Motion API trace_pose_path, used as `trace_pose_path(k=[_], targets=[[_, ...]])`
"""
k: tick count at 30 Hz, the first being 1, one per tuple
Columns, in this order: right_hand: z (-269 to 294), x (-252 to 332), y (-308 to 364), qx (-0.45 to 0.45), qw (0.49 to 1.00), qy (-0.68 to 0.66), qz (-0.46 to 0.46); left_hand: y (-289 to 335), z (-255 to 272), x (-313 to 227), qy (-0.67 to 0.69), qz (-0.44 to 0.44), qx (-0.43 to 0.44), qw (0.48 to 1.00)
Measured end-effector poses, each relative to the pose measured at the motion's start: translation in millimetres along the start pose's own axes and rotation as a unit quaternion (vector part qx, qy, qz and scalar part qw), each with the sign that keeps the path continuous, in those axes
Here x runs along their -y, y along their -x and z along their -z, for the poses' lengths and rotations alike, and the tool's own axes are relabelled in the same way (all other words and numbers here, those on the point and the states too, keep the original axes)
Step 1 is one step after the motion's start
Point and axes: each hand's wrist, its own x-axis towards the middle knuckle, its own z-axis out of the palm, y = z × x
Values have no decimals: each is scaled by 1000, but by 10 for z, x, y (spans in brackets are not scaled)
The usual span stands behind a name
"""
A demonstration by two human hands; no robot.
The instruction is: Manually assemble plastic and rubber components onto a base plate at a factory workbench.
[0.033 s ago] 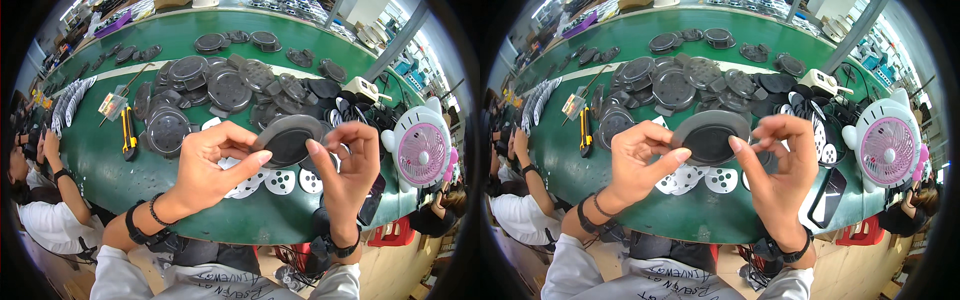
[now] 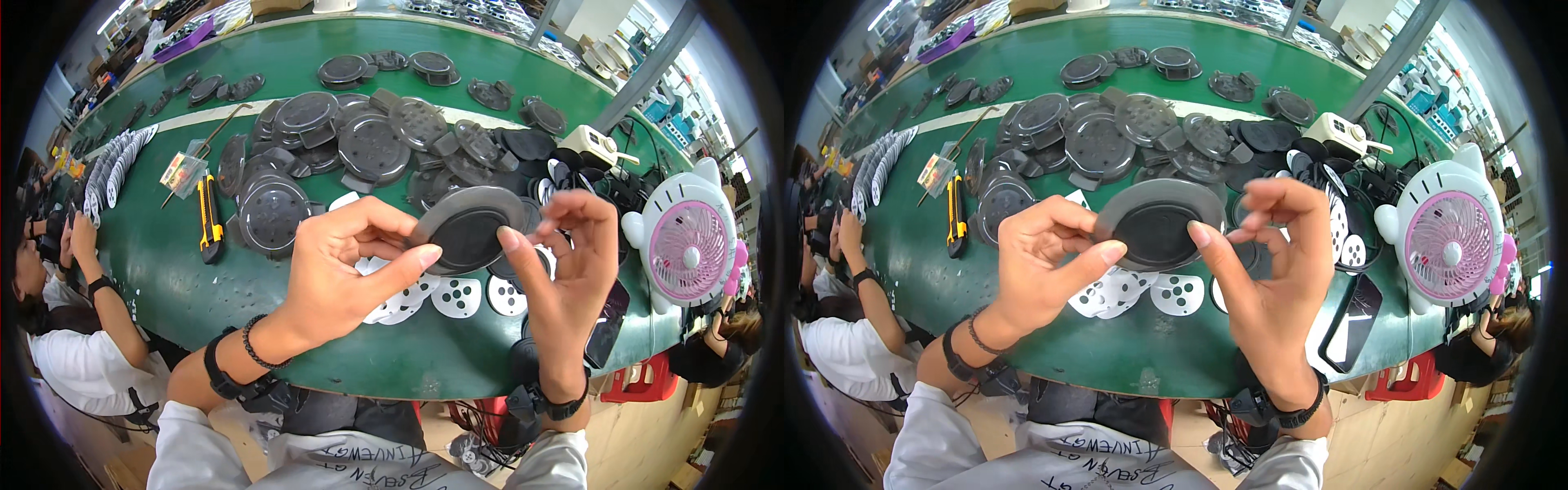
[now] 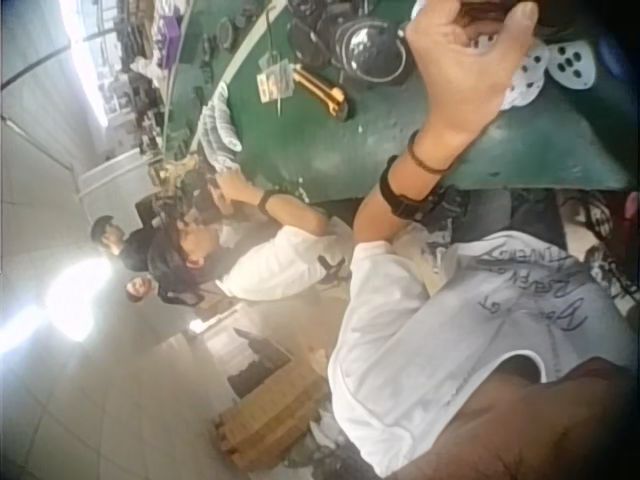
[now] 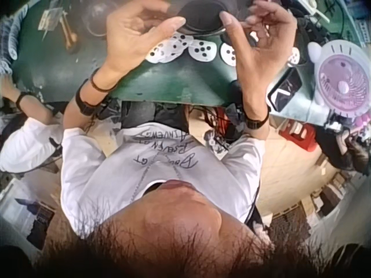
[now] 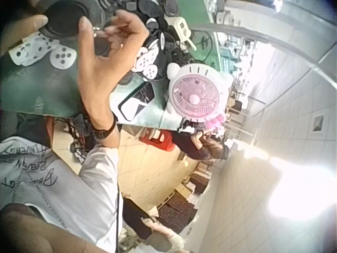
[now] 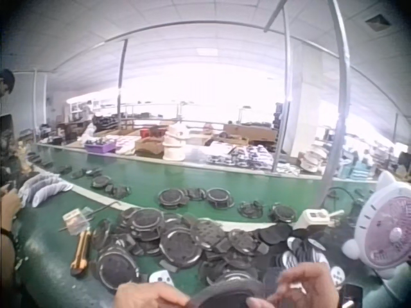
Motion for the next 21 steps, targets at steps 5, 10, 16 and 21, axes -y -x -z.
trace_pose_path(k=[5,10,16,21], targets=[[-6,3,2,111,989,-80,-61,-24,6,7,77,75,15,994],[-52,-6,34,123,981,-98,-116,-44,-6,9,71,101,28,992],[14,-57,-23,139,967,-121,-174,-111,18,7,82,132,-3,988],[227,-225,-230,75,990,74,-97,-889,340,-206,40,80,-92,992]])
